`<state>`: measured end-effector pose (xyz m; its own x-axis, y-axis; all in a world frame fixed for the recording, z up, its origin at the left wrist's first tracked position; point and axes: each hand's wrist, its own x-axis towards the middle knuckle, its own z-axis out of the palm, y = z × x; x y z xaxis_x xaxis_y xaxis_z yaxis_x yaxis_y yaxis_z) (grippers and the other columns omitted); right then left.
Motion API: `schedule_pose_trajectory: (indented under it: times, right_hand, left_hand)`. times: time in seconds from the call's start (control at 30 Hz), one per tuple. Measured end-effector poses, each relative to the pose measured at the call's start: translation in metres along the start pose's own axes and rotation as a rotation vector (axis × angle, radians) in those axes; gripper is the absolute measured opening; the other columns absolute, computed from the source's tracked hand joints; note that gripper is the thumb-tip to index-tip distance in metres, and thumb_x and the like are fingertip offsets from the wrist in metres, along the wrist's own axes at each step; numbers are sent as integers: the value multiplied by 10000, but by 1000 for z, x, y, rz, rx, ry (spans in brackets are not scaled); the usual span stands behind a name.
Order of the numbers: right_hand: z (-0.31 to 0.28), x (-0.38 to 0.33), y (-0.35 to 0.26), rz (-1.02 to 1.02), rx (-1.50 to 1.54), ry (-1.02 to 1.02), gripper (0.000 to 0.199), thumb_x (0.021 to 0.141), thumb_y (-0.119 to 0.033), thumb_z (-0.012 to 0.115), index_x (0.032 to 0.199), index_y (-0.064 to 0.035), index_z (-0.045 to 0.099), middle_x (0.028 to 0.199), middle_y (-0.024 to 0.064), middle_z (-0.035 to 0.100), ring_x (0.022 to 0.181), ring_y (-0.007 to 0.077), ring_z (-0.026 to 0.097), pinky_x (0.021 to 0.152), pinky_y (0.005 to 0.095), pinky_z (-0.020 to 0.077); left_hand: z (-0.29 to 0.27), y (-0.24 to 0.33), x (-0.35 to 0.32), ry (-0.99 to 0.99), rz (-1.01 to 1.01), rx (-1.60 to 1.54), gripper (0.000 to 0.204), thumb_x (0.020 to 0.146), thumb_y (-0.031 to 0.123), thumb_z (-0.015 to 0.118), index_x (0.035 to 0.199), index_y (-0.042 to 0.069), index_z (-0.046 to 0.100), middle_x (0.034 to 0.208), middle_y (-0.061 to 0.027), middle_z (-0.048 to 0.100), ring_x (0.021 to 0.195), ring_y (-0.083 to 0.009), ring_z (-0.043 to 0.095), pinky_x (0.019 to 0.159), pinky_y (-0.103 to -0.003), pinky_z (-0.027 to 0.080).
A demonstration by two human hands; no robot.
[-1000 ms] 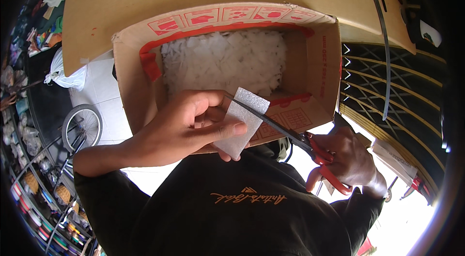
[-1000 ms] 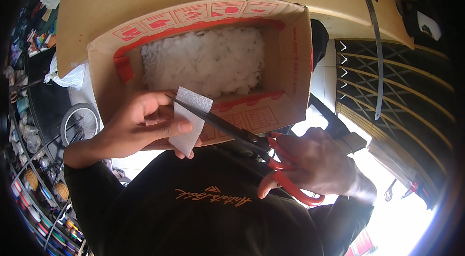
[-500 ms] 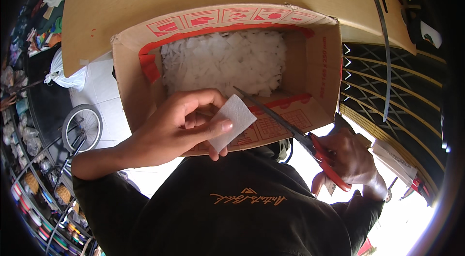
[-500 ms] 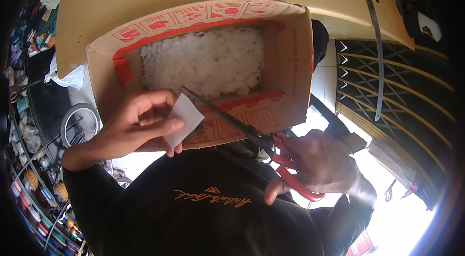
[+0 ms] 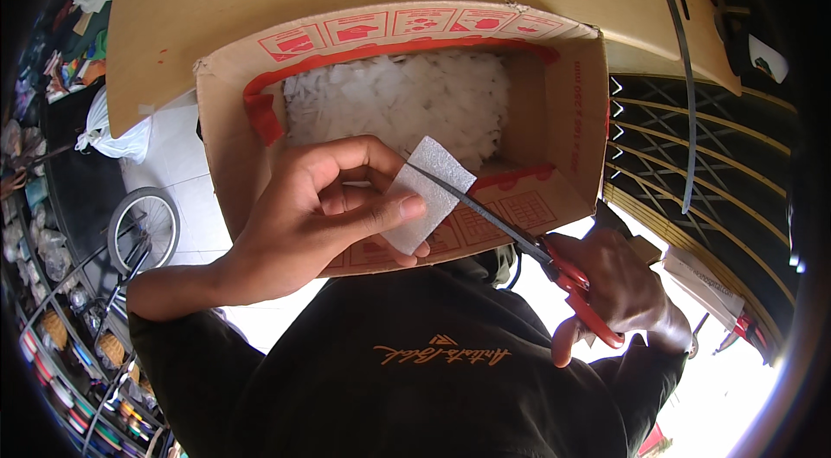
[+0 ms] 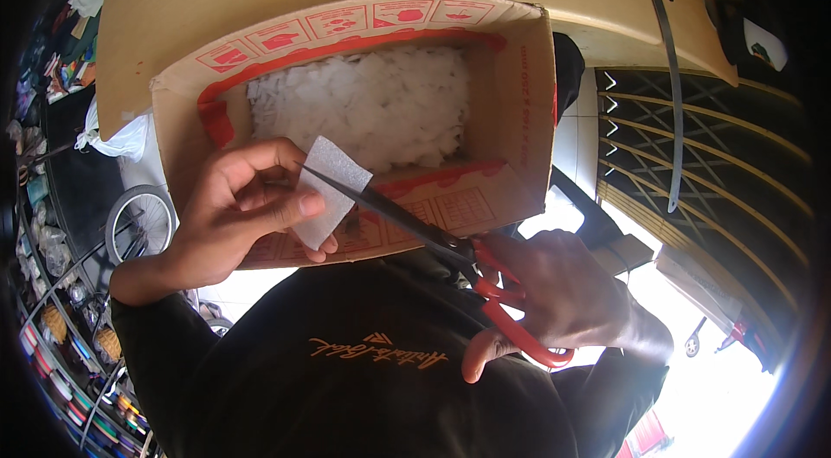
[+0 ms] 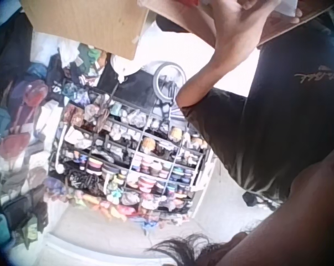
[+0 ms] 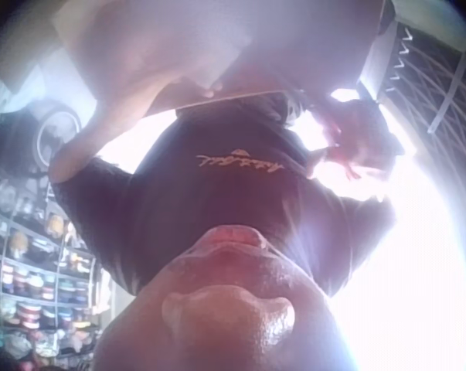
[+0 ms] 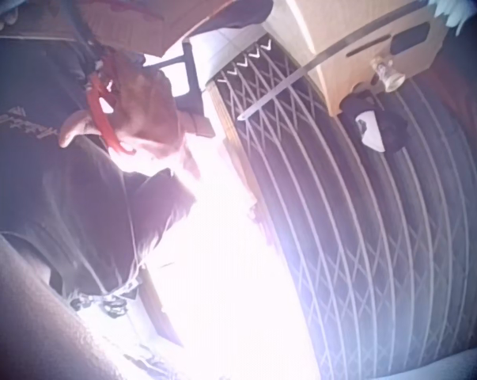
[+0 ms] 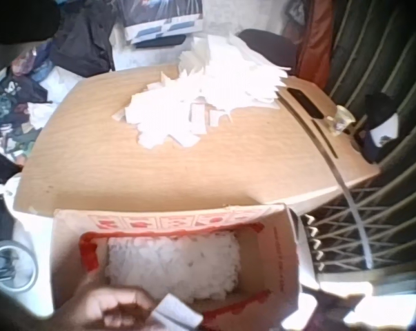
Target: The person cuts small rectangular pieces from strips of white foam using a pair of shears and places them into a cardboard box.
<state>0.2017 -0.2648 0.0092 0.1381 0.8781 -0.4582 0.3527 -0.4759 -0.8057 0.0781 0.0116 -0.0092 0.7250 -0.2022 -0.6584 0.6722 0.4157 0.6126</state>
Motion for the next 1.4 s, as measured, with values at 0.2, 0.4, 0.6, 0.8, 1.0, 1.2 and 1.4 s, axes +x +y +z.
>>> schedule_pose_trajectory:
  times: [0.2, 0.4, 0.6, 0.8, 1.0, 1.2, 1.4]
  right_hand:
    - [-2, -2, -2, -179, -210, 44, 694, 531, -564, 825, 822, 22, 594, 691, 48, 587, 471, 181, 553, 429, 310, 377]
    - [1, -1, -3, -283, -319, 156, 603, 573, -513, 811, 787, 11, 605, 645, 24, 557, 446, 158, 534, 389, 303, 346]
    - [7, -3, 0, -178, -221, 83, 639, 552, -525, 818, 807, 23, 610, 626, 24, 555, 451, 164, 553, 394, 291, 376]
    - [40, -1, -6, -58, 28, 146, 670, 533, -536, 826, 815, 33, 611, 621, 29, 559, 451, 170, 560, 398, 289, 389]
    - [47, -14, -14, -40, 90, 129, 702, 513, -547, 834, 822, 42, 612, 616, 34, 563, 452, 176, 567, 402, 287, 403]
    - [20, -2, -10, -37, 5, 117, 733, 494, -559, 841, 830, 51, 613, 611, 39, 567, 452, 183, 573, 407, 285, 416]
    - [-2, 2, -18, -42, -111, 126, 765, 474, -570, 849, 838, 61, 614, 606, 44, 571, 452, 189, 580, 411, 284, 429]
  left_hand:
    - [2, -2, 0, -10, -33, -31, 205, 905, 90, 631, 1014, -56, 539, 966, -101, 631, 876, -140, 655, 701, -266, 618]
    - [2, -3, 2, -14, -27, -3, 209, 901, 97, 639, 1006, -56, 542, 944, -102, 632, 836, -139, 661, 678, -254, 615]
    - [1, -4, 2, -19, -9, 5, 195, 899, 94, 639, 983, -49, 536, 922, -118, 634, 797, -159, 669, 657, -266, 604]
    - [3, -3, 0, 23, -15, 5, 177, 901, 88, 634, 958, -41, 528, 904, -128, 635, 780, -178, 674, 639, -283, 596]
    - [0, -6, 0, 45, 141, -16, 182, 900, 86, 640, 967, -58, 551, 921, -91, 641, 836, -130, 661, 684, -260, 611]
    - [4, -4, 0, 56, 107, -1, 168, 886, 63, 651, 955, -58, 557, 880, -85, 643, 816, -122, 663, 650, -252, 613]
    - [6, -4, 0, 45, 69, 22, 207, 852, 10, 667, 950, -30, 489, 922, -139, 637, 790, -188, 678, 601, -308, 617]
